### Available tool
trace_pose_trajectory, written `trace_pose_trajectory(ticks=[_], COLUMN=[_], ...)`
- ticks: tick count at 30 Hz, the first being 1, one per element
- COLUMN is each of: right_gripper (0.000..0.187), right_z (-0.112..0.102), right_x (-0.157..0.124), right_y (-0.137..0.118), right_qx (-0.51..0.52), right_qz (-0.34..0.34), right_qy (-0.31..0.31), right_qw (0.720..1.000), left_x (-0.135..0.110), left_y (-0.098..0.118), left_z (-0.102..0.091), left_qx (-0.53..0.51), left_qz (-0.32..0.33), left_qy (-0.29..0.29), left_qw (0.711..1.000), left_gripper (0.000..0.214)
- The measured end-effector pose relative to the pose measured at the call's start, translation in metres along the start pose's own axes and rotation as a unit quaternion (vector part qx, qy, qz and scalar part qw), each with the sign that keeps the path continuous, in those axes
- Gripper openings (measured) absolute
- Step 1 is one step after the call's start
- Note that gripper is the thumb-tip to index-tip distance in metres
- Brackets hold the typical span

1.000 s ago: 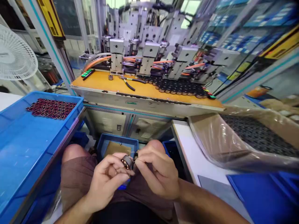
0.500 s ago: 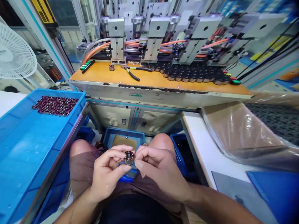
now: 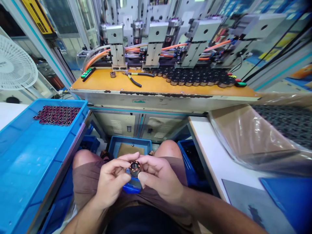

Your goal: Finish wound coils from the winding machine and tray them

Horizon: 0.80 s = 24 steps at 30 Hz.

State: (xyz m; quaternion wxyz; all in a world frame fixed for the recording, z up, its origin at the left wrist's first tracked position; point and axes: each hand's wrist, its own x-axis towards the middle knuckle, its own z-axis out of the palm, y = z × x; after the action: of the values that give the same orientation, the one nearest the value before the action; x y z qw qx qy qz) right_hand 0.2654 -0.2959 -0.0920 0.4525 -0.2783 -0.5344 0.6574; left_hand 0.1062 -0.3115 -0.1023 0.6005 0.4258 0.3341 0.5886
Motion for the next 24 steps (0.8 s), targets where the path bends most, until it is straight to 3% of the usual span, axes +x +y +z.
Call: trace_pose_trajectory(ticks=[2,3,5,7,10,13,19,21,24], right_gripper=[0.01,0.01,0.015,0.02,0.025,0.021,0.014,0.016,0.019], right_z=[-0.001,-0.004,-0.011,-0.02,-0.034,-0.042,-0.041,-0.037,-0.027], right_x=[0.001,0.002,0.005,0.008,0.009,0.008,0.0,-0.002,-0.005], right_y=[0.001,0.001,0.003,0.006,0.01,0.012,0.01,0.007,-0.002], right_qx=[-0.115,-0.187,-0.34,-0.466,-0.564,-0.587,-0.594,-0.576,-0.504], right_qz=[-0.111,-0.177,-0.303,-0.391,-0.471,-0.515,-0.537,-0.509,-0.418], right_qy=[0.049,0.075,0.122,0.143,0.133,0.108,0.065,0.063,0.067], right_qw=[0.986,0.963,0.882,0.781,0.666,0.615,0.595,0.636,0.752], left_x=[0.007,0.009,0.01,0.004,-0.013,-0.02,-0.009,-0.008,-0.01], left_y=[-0.003,-0.004,-0.006,-0.005,0.004,0.015,0.023,0.023,0.023], left_z=[0.0,-0.001,-0.005,-0.008,-0.005,0.008,0.02,0.018,0.014], left_qx=[-0.016,-0.013,0.048,0.184,0.38,0.441,0.416,0.414,0.419], left_qz=[-0.018,-0.032,-0.041,0.018,0.153,0.181,0.129,0.125,0.135], left_qy=[0.049,0.089,0.174,0.21,0.113,0.02,0.021,0.012,0.003], left_qw=[0.998,0.995,0.983,0.96,0.905,0.879,0.9,0.902,0.898], left_gripper=[0.014,0.017,0.018,0.018,0.027,0.044,0.035,0.031,0.03])
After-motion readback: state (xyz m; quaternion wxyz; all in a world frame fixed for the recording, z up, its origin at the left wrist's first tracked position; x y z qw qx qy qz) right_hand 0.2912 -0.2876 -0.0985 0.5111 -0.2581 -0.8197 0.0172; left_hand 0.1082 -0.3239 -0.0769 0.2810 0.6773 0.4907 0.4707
